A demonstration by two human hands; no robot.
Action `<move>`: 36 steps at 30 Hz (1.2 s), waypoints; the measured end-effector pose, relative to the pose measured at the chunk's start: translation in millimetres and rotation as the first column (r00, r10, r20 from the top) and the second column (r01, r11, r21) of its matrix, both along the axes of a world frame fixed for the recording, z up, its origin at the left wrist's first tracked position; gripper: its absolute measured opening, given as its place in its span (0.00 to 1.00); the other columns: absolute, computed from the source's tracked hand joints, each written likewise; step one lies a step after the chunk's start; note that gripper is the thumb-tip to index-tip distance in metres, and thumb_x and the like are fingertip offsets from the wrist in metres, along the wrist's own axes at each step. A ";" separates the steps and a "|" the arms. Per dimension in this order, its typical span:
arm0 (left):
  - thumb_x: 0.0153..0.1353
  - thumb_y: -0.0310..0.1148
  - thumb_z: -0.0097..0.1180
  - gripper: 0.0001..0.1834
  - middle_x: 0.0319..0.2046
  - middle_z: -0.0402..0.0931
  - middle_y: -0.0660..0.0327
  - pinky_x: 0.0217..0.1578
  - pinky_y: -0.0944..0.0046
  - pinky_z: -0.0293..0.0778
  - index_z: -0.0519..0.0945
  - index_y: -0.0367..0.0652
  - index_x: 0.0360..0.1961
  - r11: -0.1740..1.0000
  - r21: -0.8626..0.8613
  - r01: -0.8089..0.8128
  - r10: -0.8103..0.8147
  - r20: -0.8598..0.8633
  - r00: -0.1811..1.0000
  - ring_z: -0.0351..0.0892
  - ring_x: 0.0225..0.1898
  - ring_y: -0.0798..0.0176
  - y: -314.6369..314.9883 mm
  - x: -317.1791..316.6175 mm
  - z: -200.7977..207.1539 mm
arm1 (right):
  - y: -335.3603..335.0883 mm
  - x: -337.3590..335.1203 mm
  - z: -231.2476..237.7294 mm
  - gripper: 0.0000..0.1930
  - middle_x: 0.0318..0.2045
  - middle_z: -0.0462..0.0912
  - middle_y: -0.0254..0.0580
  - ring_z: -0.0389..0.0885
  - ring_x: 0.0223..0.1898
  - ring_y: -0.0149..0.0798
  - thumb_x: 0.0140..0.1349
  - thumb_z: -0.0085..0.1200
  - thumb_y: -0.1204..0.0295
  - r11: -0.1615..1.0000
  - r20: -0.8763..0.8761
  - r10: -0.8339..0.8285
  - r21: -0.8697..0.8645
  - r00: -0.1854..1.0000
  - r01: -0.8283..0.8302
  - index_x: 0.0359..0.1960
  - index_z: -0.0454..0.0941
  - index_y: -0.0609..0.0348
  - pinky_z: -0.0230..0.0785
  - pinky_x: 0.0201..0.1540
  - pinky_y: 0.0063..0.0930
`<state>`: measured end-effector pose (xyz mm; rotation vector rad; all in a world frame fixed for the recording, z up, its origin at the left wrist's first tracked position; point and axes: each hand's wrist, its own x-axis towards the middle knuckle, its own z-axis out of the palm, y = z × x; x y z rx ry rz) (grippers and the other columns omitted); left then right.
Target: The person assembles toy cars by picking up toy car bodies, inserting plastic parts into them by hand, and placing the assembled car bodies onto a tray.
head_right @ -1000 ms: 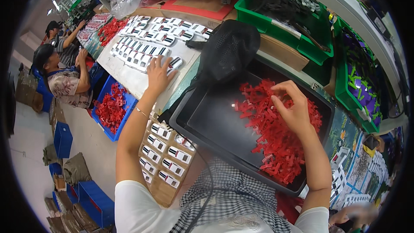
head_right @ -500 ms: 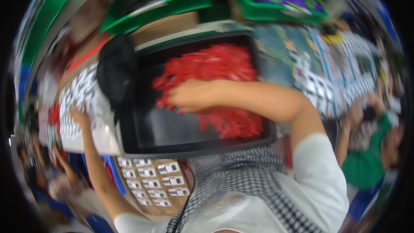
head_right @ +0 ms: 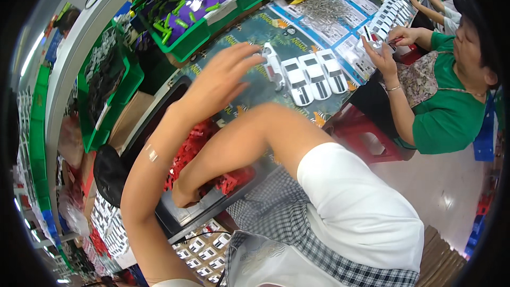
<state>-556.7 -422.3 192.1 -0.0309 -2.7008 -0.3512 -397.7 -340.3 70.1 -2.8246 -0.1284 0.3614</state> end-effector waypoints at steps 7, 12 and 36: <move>0.59 0.30 0.48 0.12 0.41 0.72 0.61 0.59 0.44 0.62 0.77 0.45 0.44 0.934 -0.343 0.099 -0.045 0.162 0.986 0.71 0.50 0.57 -23.8 -81.9 -90.7 | -35.9 -44.3 -8.3 0.13 0.34 0.85 0.47 0.83 0.35 0.47 0.44 0.60 0.77 0.988 0.230 -0.148 0.069 0.962 0.135 0.35 0.85 0.54 0.73 0.35 0.43; 0.59 0.36 0.54 0.11 0.41 0.73 0.51 0.46 0.49 0.69 0.74 0.40 0.38 0.946 0.097 -0.308 0.297 0.115 0.948 0.74 0.45 0.46 -41.1 -28.8 -89.0 | -57.3 -38.1 -45.0 0.13 0.35 0.85 0.48 0.83 0.35 0.47 0.45 0.59 0.77 0.929 0.447 -0.345 0.288 0.825 0.233 0.35 0.85 0.55 0.74 0.35 0.43; 0.67 0.34 0.48 0.12 0.35 0.82 0.53 0.31 0.65 0.79 0.75 0.37 0.46 0.026 0.990 0.140 0.941 -0.071 0.331 0.82 0.29 0.65 48.4 297.2 -61.6 | -31.6 -30.2 31.6 0.04 0.33 0.78 0.47 0.81 0.32 0.53 0.48 0.58 0.74 0.954 0.278 -0.296 0.043 0.914 0.296 0.26 0.79 0.61 0.73 0.31 0.47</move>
